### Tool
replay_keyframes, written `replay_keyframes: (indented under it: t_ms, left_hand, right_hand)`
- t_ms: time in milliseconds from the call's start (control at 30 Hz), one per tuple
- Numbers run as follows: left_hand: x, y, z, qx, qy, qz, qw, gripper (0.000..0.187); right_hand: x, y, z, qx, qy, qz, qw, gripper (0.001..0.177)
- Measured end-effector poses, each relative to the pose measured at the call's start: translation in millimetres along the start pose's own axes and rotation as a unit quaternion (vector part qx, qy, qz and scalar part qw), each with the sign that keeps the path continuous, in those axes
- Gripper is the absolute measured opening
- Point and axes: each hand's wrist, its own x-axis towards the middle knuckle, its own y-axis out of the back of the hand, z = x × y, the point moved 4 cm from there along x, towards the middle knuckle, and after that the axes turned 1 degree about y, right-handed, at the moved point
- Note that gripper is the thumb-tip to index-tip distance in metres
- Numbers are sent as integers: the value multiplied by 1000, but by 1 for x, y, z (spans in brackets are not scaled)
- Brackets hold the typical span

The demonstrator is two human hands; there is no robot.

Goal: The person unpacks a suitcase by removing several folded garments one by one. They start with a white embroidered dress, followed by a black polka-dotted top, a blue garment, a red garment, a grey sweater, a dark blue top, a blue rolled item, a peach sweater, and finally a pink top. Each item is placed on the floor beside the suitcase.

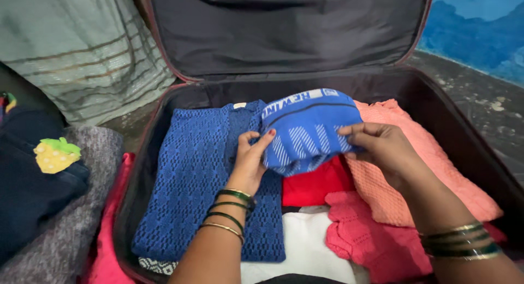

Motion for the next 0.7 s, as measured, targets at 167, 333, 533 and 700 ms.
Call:
replay_keyframes:
  t_ms: [167, 333, 533, 700]
  left_hand:
    - [-32, -12, 13, 153, 112, -72, 979, 64]
    - [-29, -24, 4, 174, 81, -70, 979, 65]
    - [-24, -24, 9, 186, 48, -1, 981, 50]
    - [-34, -46, 32, -129, 11, -163, 978, 41]
  right_hand:
    - [-16, 7, 6, -231, -29, -67, 970, 22]
    - [-27, -8, 2, -380, 14, 10, 925, 64]
    - [-25, -25, -28, -491, 109, 65, 862, 104]
    - [-35, -54, -36, -443, 319, -74, 835, 134]
